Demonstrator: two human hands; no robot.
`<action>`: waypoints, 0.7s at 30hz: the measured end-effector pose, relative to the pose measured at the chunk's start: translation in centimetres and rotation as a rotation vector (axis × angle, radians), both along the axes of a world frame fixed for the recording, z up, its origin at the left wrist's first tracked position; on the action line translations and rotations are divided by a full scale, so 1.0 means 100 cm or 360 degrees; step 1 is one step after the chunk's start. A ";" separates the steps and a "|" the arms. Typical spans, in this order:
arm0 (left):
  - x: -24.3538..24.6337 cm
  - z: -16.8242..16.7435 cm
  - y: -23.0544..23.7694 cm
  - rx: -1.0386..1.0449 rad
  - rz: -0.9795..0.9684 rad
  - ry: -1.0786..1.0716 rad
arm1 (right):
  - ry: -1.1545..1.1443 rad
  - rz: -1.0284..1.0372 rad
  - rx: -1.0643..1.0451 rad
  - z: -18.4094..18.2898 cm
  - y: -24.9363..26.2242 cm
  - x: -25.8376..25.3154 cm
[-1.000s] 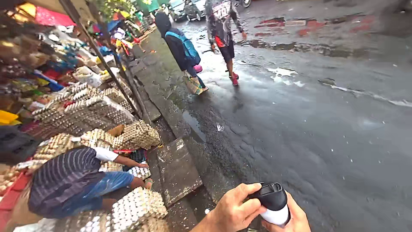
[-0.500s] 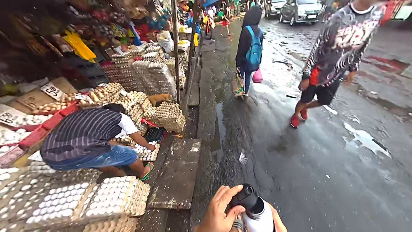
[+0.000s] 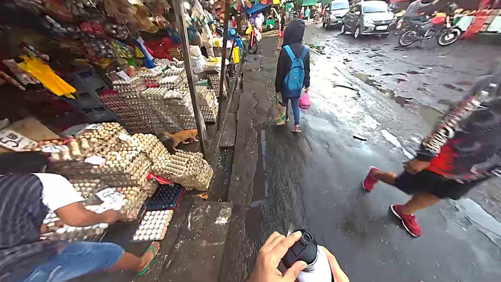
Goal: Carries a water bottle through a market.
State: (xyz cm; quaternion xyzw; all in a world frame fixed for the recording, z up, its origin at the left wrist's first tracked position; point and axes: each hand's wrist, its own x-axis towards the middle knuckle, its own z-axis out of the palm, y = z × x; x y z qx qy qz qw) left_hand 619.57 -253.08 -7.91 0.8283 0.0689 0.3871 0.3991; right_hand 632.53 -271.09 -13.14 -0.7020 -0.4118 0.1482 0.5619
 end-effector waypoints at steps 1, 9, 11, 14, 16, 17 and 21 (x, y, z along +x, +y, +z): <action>0.022 0.001 0.016 -0.0019 0.0056 0.0011 | 0.0018 0.0025 0.0010 0.000 0.022 0.025; 0.172 0.049 0.154 -0.0271 0.0679 0.0064 | 0.0008 0.0425 -0.0021 0.035 0.220 0.209; 0.194 0.052 0.191 -0.0349 0.0738 0.0032 | -0.0010 0.0547 -0.0019 0.041 0.270 0.245; 0.231 0.045 0.252 -0.0398 0.0750 -0.0029 | 0.0026 0.0664 -0.0051 0.038 0.350 0.294; 0.261 0.033 0.299 -0.0376 0.0801 -0.0036 | 0.0059 0.0706 -0.0082 0.033 0.403 0.325; 0.278 0.027 0.326 -0.0349 0.0834 -0.0030 | 0.0043 0.0718 -0.0093 0.030 0.430 0.341; 0.348 0.011 0.450 -0.0233 0.0790 0.0012 | 0.0014 0.0624 -0.0138 0.025 0.537 0.403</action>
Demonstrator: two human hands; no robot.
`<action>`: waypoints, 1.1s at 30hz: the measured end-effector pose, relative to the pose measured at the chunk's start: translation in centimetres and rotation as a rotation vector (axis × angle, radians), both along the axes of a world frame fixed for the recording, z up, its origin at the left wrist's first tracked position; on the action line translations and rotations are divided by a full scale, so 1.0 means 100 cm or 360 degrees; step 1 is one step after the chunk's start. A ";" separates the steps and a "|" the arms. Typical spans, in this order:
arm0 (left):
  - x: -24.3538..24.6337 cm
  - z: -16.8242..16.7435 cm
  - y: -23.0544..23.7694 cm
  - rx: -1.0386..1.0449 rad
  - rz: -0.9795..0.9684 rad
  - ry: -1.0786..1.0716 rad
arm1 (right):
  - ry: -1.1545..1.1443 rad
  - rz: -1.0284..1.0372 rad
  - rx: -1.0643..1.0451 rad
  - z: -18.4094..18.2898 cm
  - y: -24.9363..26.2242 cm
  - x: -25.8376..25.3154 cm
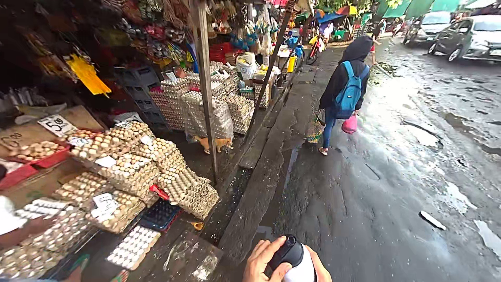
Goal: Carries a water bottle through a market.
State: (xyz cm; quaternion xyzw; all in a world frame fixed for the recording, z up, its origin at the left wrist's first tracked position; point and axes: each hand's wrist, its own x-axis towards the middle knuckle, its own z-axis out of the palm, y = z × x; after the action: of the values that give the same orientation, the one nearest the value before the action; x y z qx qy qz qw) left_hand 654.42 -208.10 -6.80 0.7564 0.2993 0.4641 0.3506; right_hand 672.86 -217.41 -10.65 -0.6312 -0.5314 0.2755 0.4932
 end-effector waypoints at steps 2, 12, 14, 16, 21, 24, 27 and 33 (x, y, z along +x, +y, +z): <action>0.035 0.002 0.060 -0.0009 -0.0121 0.0047 | 0.0003 -0.0076 -0.0020 0.002 0.047 0.033; 0.167 -0.001 0.347 -0.0317 -0.1185 -0.0199 | 0.0044 0.0168 0.0094 0.014 0.267 0.195; 0.188 0.003 0.398 -0.0228 -0.1184 -0.0095 | 0.0073 0.0201 0.0111 0.008 0.319 0.220; 0.210 0.005 0.449 -0.0202 -0.1166 -0.0025 | 0.0097 0.0237 0.0135 -0.001 0.378 0.248; 0.261 0.003 0.563 -0.0318 -0.0748 0.0009 | -0.0070 0.0284 0.0057 -0.008 0.538 0.299; 0.277 0.008 0.626 -0.0276 -0.0317 -0.0018 | -0.0133 0.0527 0.0038 -0.002 0.638 0.314; 0.252 0.015 0.689 -0.0239 -0.0152 0.0067 | -0.0069 0.0938 0.0034 -0.001 0.740 0.310; 0.156 0.020 0.805 -0.0240 0.0161 0.0283 | 0.0107 0.1577 0.0013 -0.025 0.930 0.240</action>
State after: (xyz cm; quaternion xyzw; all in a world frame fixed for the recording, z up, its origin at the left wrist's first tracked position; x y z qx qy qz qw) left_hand 670.07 -127.59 -4.78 0.7499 0.4010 0.3886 0.3546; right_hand 696.91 -124.37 -13.12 -0.2916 -0.7525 0.4948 0.3224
